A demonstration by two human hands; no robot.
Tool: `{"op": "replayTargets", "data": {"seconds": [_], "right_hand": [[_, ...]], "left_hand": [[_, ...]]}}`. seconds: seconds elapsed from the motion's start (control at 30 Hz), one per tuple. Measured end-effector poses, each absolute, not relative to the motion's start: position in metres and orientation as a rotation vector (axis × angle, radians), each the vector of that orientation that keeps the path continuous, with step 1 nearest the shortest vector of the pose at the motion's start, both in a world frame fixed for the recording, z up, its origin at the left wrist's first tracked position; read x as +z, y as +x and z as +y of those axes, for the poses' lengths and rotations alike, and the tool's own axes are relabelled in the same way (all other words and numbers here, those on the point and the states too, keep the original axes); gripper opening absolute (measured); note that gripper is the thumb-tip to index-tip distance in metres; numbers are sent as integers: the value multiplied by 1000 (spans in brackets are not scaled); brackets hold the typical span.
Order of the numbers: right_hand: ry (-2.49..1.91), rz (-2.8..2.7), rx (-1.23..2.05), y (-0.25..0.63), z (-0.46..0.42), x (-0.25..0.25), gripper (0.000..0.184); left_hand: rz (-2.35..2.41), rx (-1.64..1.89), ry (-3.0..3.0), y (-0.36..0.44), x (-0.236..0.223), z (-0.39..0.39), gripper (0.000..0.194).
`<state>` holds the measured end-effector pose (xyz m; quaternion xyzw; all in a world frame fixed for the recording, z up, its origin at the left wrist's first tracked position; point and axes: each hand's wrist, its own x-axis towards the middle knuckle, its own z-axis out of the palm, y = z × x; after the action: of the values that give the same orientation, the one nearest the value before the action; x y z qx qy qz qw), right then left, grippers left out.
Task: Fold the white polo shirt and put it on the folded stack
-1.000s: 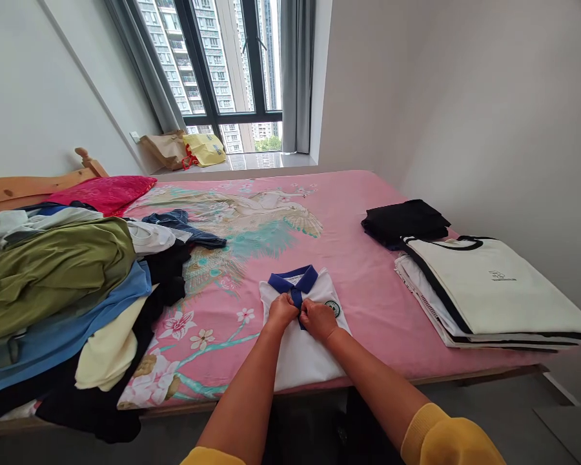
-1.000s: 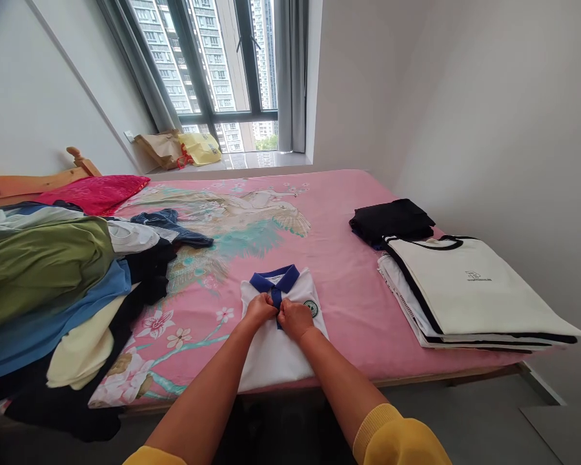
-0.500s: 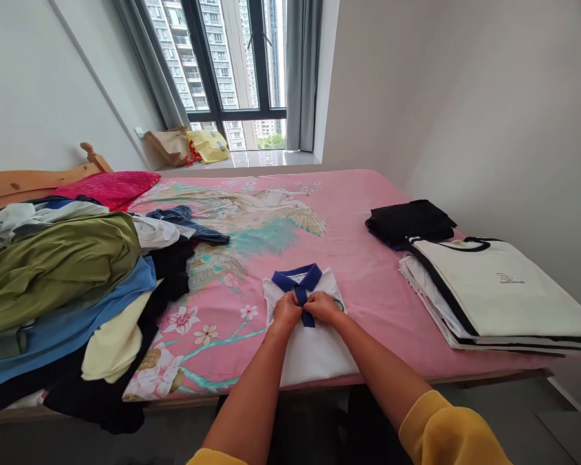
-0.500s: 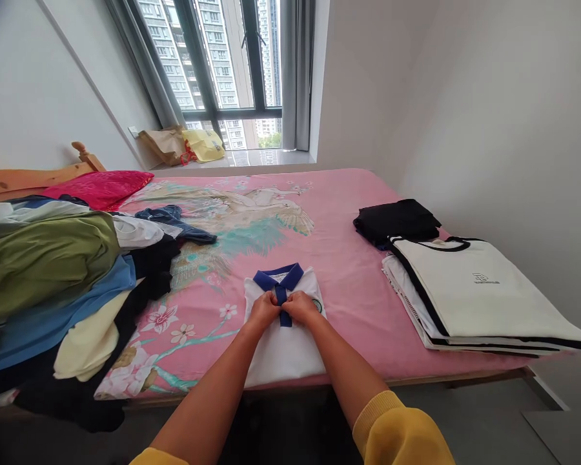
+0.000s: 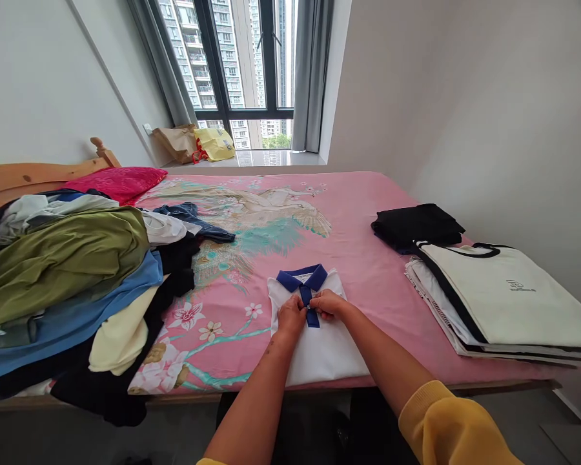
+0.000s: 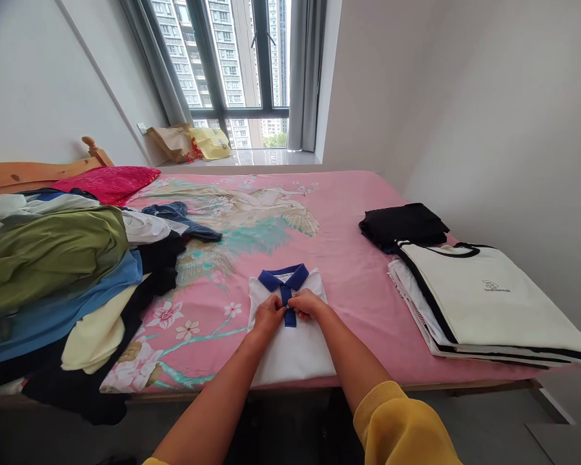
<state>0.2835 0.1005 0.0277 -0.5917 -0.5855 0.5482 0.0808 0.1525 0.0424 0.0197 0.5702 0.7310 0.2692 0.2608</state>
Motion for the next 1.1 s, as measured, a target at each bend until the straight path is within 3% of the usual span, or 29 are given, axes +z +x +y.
{"op": "replayTargets", "data": {"seconds": [0.23,0.5,0.63,0.73,0.93,1.1], "right_hand": [[-1742,-1791,1434,284,85,25,6],[-1678,-1878,793,271,63,30,13],[-1686,-2009,469,254,72,33,25],[-1834,-1979,434,245,80,30,35],[-1833,-1829,464,247,82,15,15],[-1724,-1665,534,253,80,5,21]], "left_hand": [[1975,788,1530,153,17,42,13],[1928,1009,1436,147,15,36,10],[1889,1117,1361,142,11,34,11],[1895,1171,1338,140,9,32,7],[1884,1184,1436,145,10,39,6],[1913,1144,1572,154,15,64,16]]}}
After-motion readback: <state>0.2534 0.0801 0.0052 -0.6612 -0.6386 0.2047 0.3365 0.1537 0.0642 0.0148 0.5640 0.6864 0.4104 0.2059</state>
